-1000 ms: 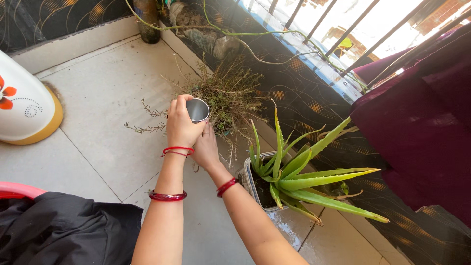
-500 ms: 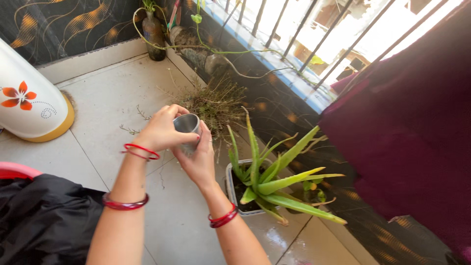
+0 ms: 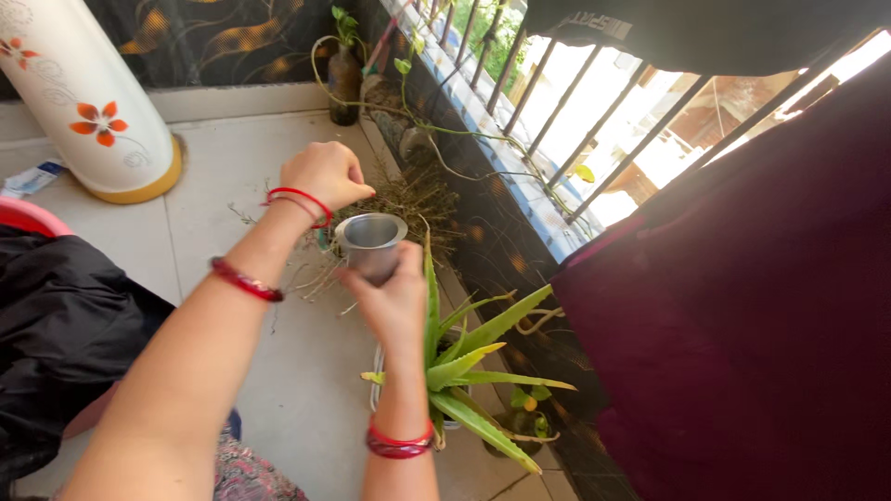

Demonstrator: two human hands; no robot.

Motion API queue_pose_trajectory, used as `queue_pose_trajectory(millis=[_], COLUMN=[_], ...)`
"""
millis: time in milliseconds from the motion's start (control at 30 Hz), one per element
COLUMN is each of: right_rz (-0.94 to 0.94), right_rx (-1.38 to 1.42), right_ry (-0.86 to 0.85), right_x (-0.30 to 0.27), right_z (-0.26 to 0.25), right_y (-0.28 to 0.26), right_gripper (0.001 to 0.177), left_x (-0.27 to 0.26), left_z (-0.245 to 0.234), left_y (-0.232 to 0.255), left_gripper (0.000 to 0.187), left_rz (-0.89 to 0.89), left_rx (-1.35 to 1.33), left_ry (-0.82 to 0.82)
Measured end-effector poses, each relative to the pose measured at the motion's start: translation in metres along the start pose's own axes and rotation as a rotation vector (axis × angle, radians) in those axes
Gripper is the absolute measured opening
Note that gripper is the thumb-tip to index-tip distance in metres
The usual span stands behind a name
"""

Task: The person waters two potted plants on a balcony using a metal cup. They pour water onto the soil of a small dry plant and an aloe vera plant, then move the cup and other items near the stairs.

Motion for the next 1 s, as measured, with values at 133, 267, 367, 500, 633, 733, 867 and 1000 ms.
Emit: queue_pose_trajectory(millis=[133,267,367,500,633,733,867,1000], right_rz=[0.004,-0.084,0.035,-0.007,-0.065,-0.002,0.095,0.266], right_rx=[-0.116,-0.210,-0.438,-0.595,-0.493,-0.224,-0.176,-0.144], right_ry=[0.092,0.272,0.420,0.391,0.200,0.046,0.036,0.056], right_x=[0.012,0.005,0.006,0.040,0.102,0.123,0.113,0.109], right_z=[-0.060,-0.108,-0.120,-0.102,-0.085,-0.071,-0.071,-0.077], right_y=[0.006,0.006,0.000,-0.026,-0.051,-0.056,-0.053,-0.032], right_gripper=[0.057,0.058,0.057,0.065,0.067,0.068,0.072,0.078], left_x=[0.008,0.039,0.066,0.116,0.147,0.151,0.147,0.151], left_z=[0.018,0.079,0.137,0.211,0.275,0.302,0.303,0.277], left_y=[0.006,-0.013,-0.024,-0.048,-0.081,-0.098,-0.097,-0.096], left_gripper=[0.027,0.026,0.025,0.030,0.039,0.048,0.057,0.054], left_rz=[-0.057,-0.020,0.082,0.239,0.282,0.341,0.305,0.194], left_rx=[0.152,0.189,0.105,0.003,-0.193,-0.238,-0.094,-0.148], left_ry=[-0.075,-0.293,-0.395,-0.532,-0.592,-0.614,-0.590,-0.490])
Point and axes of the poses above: each hand's wrist, its own x-axis towards the middle knuckle, its own z-axis out of the palm, y = z × x, the point moved 5 cm from there along x, towards the middle knuckle, and after that the axes turned 3 degrees about -y, right-handed, at the moved point
